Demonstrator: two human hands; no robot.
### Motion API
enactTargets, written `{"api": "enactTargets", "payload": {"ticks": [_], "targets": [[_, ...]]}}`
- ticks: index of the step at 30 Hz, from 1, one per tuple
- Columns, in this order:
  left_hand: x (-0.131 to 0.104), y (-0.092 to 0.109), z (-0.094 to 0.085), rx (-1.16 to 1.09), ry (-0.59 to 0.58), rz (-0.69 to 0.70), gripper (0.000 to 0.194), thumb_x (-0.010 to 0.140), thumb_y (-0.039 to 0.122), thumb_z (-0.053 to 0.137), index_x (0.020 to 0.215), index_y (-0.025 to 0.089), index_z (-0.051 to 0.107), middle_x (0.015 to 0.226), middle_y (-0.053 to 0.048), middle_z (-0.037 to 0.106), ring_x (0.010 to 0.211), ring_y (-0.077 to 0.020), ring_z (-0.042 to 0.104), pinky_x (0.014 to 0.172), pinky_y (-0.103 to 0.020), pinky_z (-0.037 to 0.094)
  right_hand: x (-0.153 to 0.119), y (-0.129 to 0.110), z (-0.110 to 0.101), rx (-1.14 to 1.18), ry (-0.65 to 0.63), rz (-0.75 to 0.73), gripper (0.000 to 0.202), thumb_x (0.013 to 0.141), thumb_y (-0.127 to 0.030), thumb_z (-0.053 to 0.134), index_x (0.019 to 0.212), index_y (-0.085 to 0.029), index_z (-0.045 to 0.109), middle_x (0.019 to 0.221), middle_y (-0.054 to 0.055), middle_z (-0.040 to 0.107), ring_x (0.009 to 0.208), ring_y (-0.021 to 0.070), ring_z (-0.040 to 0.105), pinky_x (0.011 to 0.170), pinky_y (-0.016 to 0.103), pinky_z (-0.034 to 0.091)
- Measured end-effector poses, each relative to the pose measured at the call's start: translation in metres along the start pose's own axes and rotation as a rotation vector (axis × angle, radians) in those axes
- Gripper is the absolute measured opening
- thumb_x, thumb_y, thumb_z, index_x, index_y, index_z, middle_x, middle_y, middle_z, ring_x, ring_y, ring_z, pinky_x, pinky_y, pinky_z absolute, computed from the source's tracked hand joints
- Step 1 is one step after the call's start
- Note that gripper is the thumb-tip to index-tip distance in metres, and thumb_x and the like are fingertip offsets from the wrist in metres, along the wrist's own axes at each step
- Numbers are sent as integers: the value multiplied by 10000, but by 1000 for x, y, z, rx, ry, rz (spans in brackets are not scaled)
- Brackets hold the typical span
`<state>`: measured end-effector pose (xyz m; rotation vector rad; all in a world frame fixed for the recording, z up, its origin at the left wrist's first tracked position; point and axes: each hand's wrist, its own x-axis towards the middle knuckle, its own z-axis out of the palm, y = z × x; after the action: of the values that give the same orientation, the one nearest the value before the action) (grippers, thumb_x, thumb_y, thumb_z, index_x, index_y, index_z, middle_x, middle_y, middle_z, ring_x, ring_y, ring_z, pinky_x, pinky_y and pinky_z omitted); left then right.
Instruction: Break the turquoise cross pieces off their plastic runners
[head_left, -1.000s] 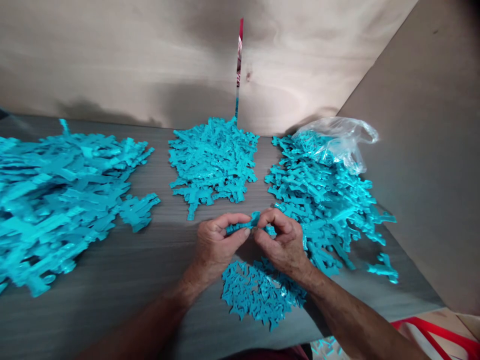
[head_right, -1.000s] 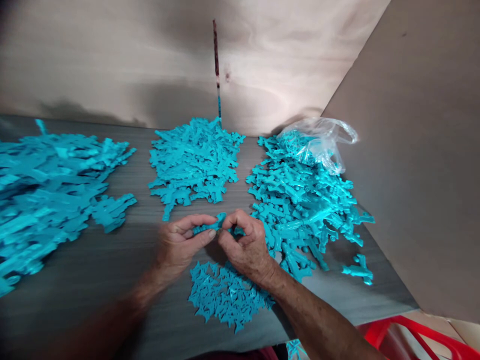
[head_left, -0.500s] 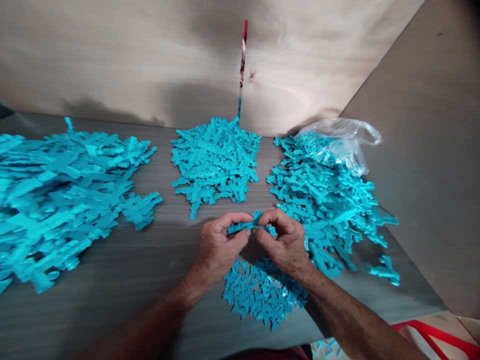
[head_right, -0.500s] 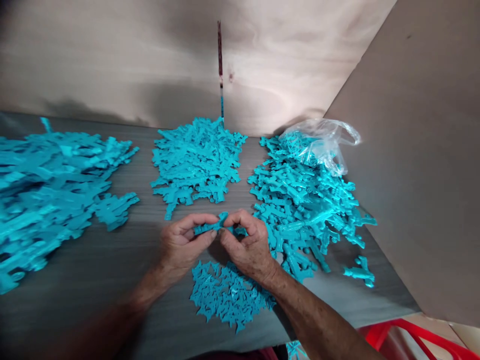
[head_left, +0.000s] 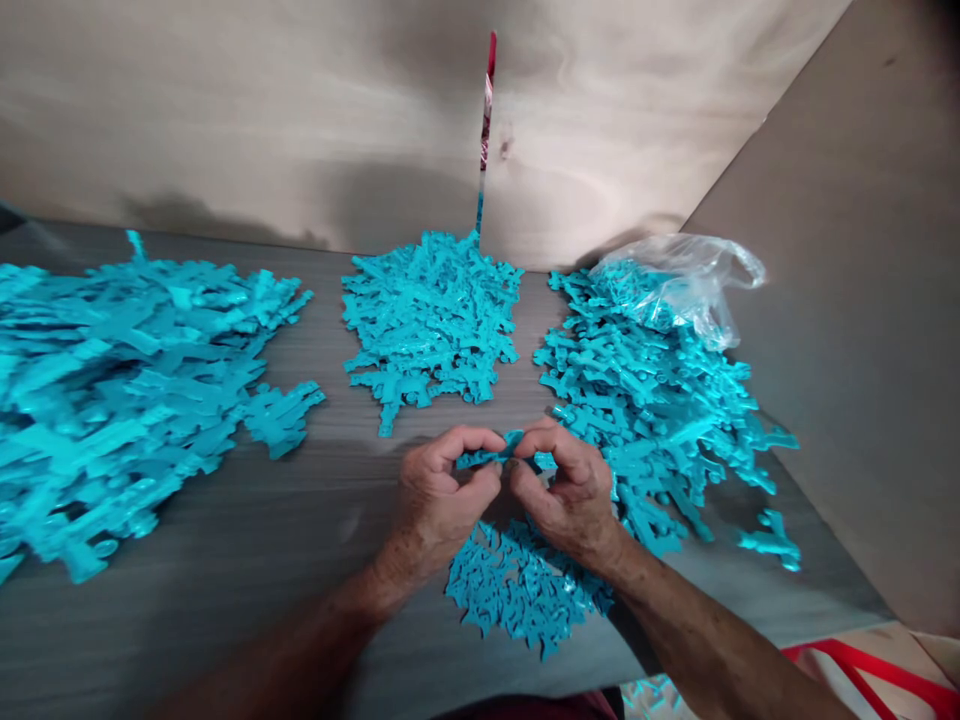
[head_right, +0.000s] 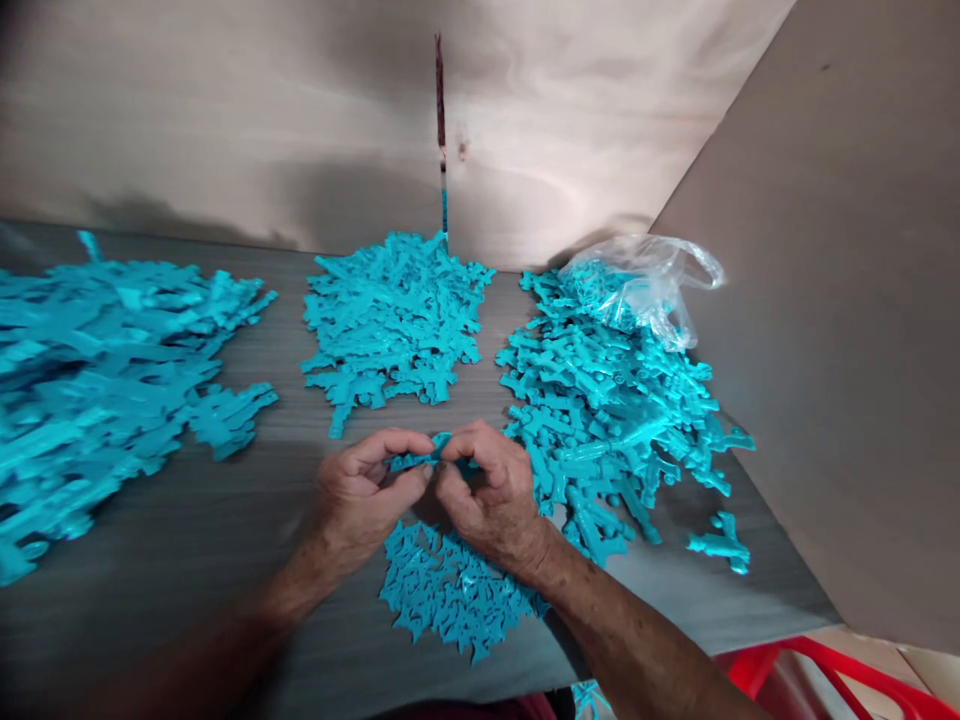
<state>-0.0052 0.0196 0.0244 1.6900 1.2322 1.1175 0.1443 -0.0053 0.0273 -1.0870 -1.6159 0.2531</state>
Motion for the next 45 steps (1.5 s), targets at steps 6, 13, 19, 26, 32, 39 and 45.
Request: {"api": "enactTargets", "payload": {"ticks": [6,13,19,26,32,39,45], "targets": [[0,6,0,5,-4,-10,187,696,98,606,800,212,713,757,30,745,649,-121,665,609,-197,520,-4,2,4,-64,25,22,137,790,-104,587,807,-237,555,722,-31,641,659,129,630,610,235,489],[1,12,0,-8,15,-44,172,685,111,596,782,199,708,727,18,744,628,-132,665,613,-214,530,-6,0,7,-71,22,105,120,794,-136,563,773,-247,524,675,-36,602,617,132,595,615,248,484],[0,11,1,-19,21,-33,175,686,111,588,772,203,708,739,18,748,652,-139,670,663,-228,543,-5,-3,10,-96,61,125,137,743,-114,541,746,-246,503,652,-45,578,587,124,565,586,237,456],[1,2,2,-70,-13,-66,180,708,128,608,825,197,726,796,1,756,736,-154,690,711,-238,538,-7,0,10,-39,28,265,107,743,-134,571,740,-227,519,620,-64,530,550,105,499,579,240,412],[7,-5,1,-137,-41,-119,273,700,118,611,926,185,748,909,-27,776,827,-176,710,723,-242,547,-8,16,7,169,-25,467,94,754,-180,630,833,-211,589,696,-43,583,605,110,518,573,236,427],[14,-11,-4,-162,-39,-163,294,719,133,613,971,185,754,871,-21,778,852,-198,715,719,-259,561,0,23,-1,293,-44,544,42,767,-207,635,794,-201,604,691,-29,600,604,110,531,550,229,430],[15,-12,-4,-241,-5,-227,290,714,153,659,988,184,751,886,-26,777,877,-207,714,728,-267,569,1,20,-3,251,-117,501,76,733,-187,647,786,-202,595,670,-40,580,600,110,527,579,235,441]]}}
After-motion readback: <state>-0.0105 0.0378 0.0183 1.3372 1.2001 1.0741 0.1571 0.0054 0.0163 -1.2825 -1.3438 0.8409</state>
